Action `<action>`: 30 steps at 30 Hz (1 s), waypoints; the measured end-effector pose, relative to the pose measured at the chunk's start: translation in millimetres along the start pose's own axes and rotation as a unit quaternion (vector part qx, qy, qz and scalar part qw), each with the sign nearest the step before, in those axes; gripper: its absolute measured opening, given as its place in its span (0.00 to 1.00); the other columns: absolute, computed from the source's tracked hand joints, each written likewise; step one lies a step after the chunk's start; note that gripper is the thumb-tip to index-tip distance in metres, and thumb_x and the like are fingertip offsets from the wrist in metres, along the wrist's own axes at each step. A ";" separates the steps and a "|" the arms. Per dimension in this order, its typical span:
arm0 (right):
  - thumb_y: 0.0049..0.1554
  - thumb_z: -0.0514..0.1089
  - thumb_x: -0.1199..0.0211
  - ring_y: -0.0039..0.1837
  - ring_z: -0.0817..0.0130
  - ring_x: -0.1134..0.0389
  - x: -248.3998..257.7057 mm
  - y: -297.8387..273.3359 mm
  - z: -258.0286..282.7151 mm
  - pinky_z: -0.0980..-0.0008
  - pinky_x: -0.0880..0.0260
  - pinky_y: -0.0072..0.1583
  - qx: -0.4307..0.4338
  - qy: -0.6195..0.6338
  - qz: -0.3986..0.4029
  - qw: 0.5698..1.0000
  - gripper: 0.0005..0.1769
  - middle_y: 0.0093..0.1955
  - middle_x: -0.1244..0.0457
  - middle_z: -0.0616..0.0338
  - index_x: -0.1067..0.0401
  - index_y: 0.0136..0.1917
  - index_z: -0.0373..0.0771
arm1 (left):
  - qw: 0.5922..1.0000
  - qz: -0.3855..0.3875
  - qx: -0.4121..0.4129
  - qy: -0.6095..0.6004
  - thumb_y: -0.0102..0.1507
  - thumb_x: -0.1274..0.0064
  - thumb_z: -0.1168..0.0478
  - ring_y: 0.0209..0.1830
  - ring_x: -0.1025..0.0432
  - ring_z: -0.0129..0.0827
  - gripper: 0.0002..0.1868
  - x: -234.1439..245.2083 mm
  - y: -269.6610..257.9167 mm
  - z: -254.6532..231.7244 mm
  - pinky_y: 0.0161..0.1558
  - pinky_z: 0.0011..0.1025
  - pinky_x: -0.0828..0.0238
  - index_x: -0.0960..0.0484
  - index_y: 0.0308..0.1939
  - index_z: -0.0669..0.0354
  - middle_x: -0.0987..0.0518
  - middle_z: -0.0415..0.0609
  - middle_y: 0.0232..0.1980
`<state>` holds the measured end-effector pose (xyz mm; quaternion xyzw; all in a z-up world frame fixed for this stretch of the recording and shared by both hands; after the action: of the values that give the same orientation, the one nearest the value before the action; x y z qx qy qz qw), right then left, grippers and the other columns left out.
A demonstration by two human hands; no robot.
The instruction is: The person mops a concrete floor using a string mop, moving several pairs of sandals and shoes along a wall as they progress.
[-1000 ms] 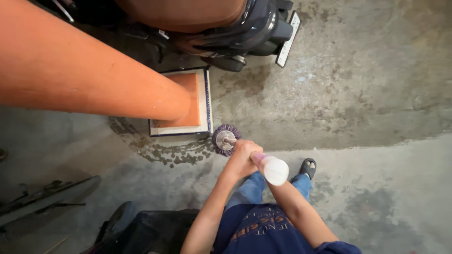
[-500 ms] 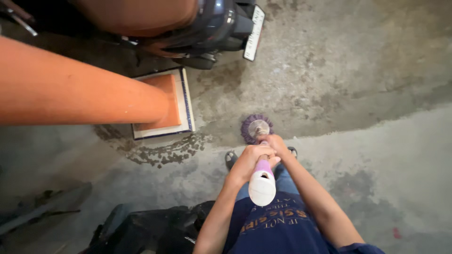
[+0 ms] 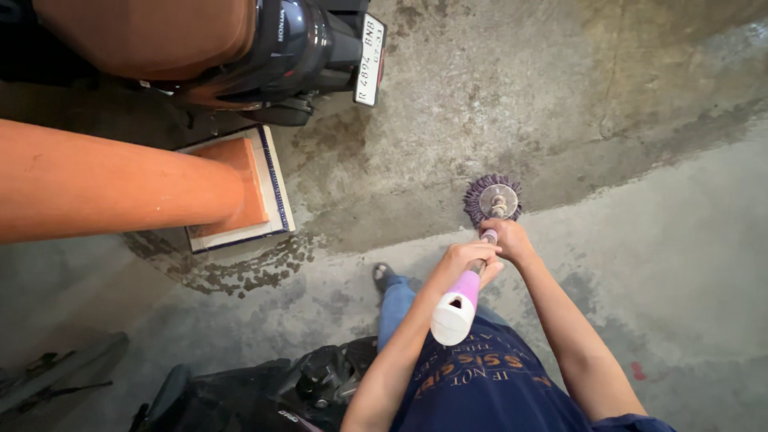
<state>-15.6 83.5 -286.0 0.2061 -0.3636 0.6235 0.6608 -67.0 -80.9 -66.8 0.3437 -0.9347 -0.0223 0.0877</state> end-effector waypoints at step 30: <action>0.47 0.47 0.34 0.49 0.57 0.28 -233.8 32.1 203.1 0.60 0.28 0.50 0.183 0.298 0.028 0.937 0.13 0.46 0.29 0.53 0.23 0.46 0.41 | 0.993 -0.097 0.021 0.063 0.55 0.44 0.65 0.29 0.27 0.33 0.06 163.1 -119.6 -12.8 0.35 0.31 0.30 0.25 0.25 0.61 0.24 0.51 0.28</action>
<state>-82.5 -217.2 -332.0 0.1181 -0.0356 0.7304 0.6718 -110.4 -277.3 -42.2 0.4356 -0.8896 0.0106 0.1368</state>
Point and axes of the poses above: each hand's wrist, its own y-axis towards the middle knuckle, its own x-axis out of the back of the hand, z = x × y, the point moved 6 cm from there along y, towards the middle knuckle
